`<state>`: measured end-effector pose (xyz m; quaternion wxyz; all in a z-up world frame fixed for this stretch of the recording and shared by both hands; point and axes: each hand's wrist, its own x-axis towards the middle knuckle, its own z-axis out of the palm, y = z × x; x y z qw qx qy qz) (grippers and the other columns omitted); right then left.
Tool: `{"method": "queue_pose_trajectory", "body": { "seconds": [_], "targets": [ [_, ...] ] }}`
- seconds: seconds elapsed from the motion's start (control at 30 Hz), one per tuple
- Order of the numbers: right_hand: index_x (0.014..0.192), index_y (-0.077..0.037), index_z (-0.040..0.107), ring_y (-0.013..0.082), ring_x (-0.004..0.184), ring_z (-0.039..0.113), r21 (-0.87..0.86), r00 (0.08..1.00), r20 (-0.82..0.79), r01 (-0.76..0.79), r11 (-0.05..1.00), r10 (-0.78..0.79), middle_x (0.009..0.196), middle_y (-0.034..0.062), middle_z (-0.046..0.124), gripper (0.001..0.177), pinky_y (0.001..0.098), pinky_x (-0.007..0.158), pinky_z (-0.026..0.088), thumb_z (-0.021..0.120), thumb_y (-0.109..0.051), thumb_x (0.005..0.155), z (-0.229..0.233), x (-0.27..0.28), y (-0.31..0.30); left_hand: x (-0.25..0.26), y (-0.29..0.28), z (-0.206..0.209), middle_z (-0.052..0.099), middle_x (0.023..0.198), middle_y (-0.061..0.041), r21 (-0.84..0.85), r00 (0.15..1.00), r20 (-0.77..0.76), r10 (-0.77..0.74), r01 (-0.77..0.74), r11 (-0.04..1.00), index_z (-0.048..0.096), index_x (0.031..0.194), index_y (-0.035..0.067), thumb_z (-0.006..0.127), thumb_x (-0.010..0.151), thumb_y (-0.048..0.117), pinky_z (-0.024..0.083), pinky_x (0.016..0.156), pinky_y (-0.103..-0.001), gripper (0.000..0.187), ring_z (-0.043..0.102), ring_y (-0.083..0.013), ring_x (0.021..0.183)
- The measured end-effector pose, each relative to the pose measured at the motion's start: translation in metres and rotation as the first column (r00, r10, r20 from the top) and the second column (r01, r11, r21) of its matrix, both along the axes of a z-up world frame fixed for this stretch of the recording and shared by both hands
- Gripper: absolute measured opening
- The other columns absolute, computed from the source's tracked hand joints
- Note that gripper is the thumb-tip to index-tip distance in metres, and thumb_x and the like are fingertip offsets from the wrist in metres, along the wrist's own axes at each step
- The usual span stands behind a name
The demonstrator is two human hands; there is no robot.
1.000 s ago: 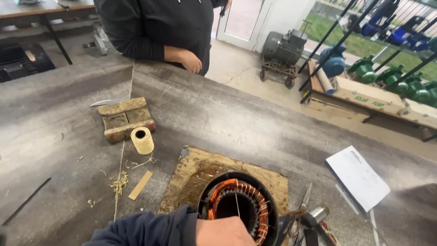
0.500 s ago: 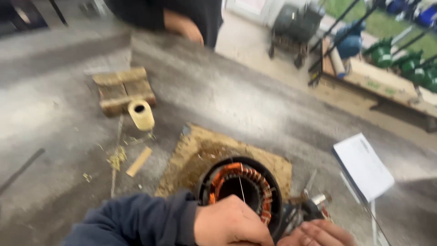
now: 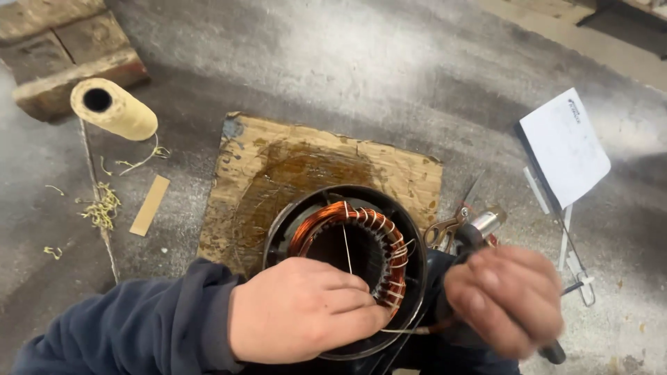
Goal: The person secures copper windings on a motor stator by hand using a thin string. They wrap the string around the windings, tie knots, and trim excess string with scissors. The work is performed on a workbench in a workshop setting.
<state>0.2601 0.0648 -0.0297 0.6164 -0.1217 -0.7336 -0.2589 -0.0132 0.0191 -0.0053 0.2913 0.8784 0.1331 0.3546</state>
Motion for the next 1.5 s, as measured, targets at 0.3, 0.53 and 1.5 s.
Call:
{"method": "queue_pose_trajectory", "body": {
  "seconds": [0.3,0.53,1.5],
  "targets": [
    [0.094,-0.004,0.065,0.0256,0.076,0.074,-0.689,0.916,0.367,0.149,0.709,0.164,0.094,0.0139,0.073,0.024,0.0366,0.065,0.059,0.084,-0.002,0.080,0.053,-0.034,-0.004,-0.005,0.000,-0.005,0.072,0.110,-0.007,-0.076,0.996,0.081,0.032,-0.026,0.997,0.065,0.119,0.006,0.060,0.099,0.016,0.057,0.086,-0.032,0.023,0.072,-0.0213,0.101],
    [0.100,-0.005,0.062,0.0267,0.087,0.077,-0.776,0.904,0.349,0.132,0.617,0.246,0.104,0.0147,0.075,0.026,0.0339,0.070,0.060,0.084,0.000,0.086,0.048,-0.034,0.008,-0.005,-0.004,-0.007,0.072,0.105,-0.006,-0.076,0.994,0.082,0.078,-0.071,0.995,0.065,0.119,0.005,0.059,0.098,0.016,0.057,0.087,-0.032,0.024,0.072,-0.0208,0.099],
    [0.097,-0.005,0.063,0.0239,0.096,0.079,-0.940,0.794,0.259,0.076,0.333,0.550,0.105,0.0133,0.077,0.017,0.0324,0.081,0.063,0.074,0.006,0.090,0.051,-0.051,0.044,-0.007,-0.008,-0.016,0.073,0.110,-0.007,-0.282,0.976,0.187,0.113,-0.057,0.958,0.062,0.124,0.002,0.061,0.098,0.012,0.058,0.096,-0.033,0.028,0.073,-0.0230,0.107]
  ]
}}
